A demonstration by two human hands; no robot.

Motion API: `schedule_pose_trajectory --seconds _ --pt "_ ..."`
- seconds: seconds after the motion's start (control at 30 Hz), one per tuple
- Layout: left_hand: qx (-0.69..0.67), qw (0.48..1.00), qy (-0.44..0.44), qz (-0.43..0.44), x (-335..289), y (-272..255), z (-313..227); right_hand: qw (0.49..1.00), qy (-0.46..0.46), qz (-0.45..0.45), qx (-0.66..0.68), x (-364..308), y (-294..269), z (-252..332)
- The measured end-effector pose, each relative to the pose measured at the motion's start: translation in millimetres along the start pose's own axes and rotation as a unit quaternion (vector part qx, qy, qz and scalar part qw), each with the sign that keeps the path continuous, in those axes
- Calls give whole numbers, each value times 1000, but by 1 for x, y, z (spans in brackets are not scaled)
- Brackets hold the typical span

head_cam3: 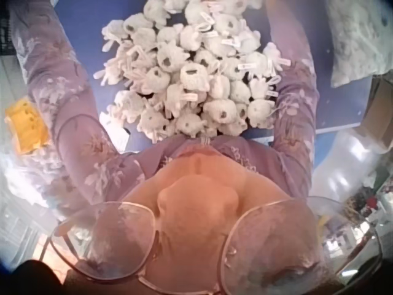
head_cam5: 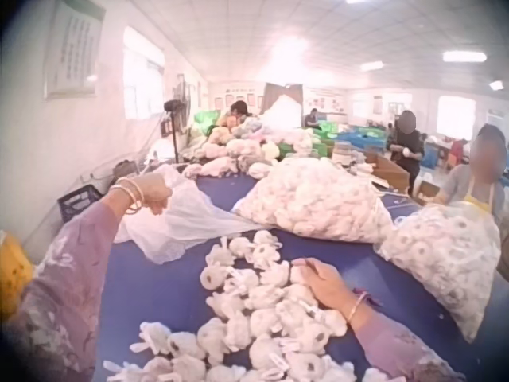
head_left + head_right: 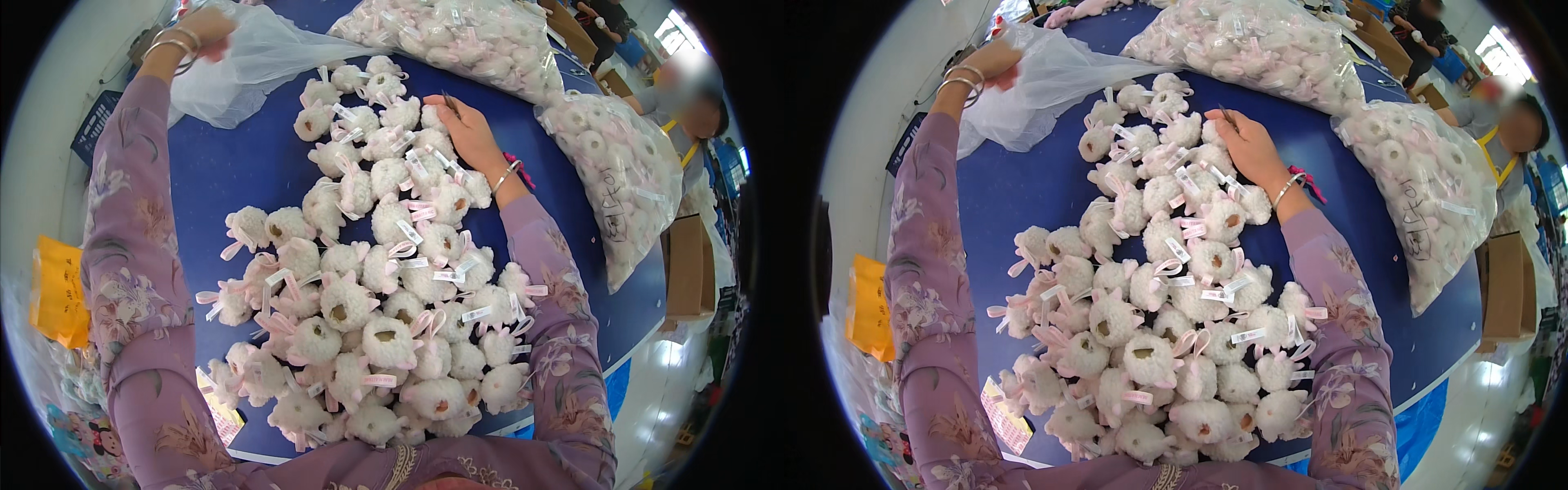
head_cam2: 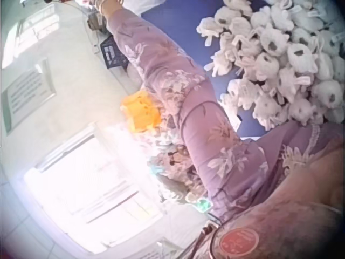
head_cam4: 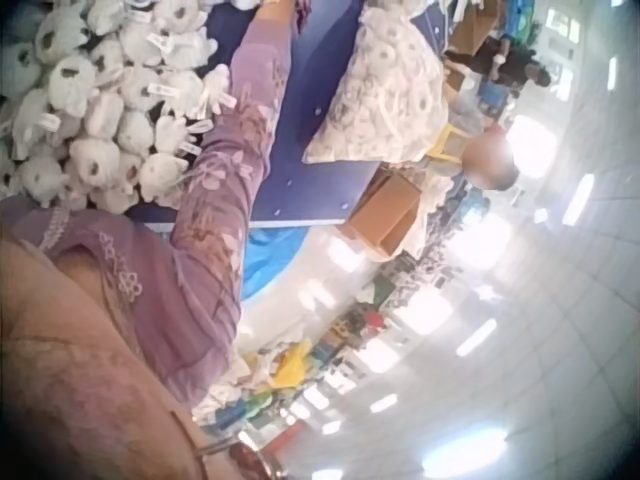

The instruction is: The person repeatedly picks up small white plush toys from a table and uses scissors to trim loose threads or excess material from them. The finished items are placed back on the table. The person handles the toys one at a time throughout the clip.

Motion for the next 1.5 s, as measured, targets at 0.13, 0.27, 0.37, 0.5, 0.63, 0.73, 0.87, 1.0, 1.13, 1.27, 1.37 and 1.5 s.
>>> schedule_pose_trajectory --seconds 0.13,0.27,0.37,0.5,0.63,0.73,0.87,1.0,1.13,1.27,1.37,1.5 --pt "-148 984 2 103 23 49 -63 1000 22 -8 9 -3 -4 -1" --pt "65 975 202 -64 92 140 -17 997 48 9 65 2 1 3" --pt "-147 928 198 -278 119 174 -42 995 33 -8 95 0 -2 2" --pt "-411 885 160 -149 107 168 -108 990 10 -37 138 8 -9 -10" --pt "-390 854 323 -123 83 171 -165 978 16 -56 200 12 -15 -16" --pt "-392 842 349 -124 54 174 -201 975 17 -28 222 8 -24 -13" --pt "-359 868 341 -28 17 163 -235 998 29 -28 57 -20 -43 -24" --pt "-146 759 598 -210 75 197 -169 997 33 1 75 -10 -56 -32" --pt "-68 825 504 -246 16 127 -211 964 142 30 221 -27 -116 -47" --pt "-112 823 458 -318 -121 74 -238 982 123 -42 137 -47 -149 -20" --pt "-224 845 432 -223 -254 60 -283 976 109 -117 148 -118 -168 35" --pt "-234 858 425 -171 -361 102 -280 987 26 -150 58 -216 -180 102"
Point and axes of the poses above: each hand's wrist, its own x-axis towards the middle knuckle, its own y-axis out of the palm, z = x × y, the point moved 1 cm from there along x, towards the middle knuckle, and after that the axes turned 15 degrees about y, right-handed, at the moved point
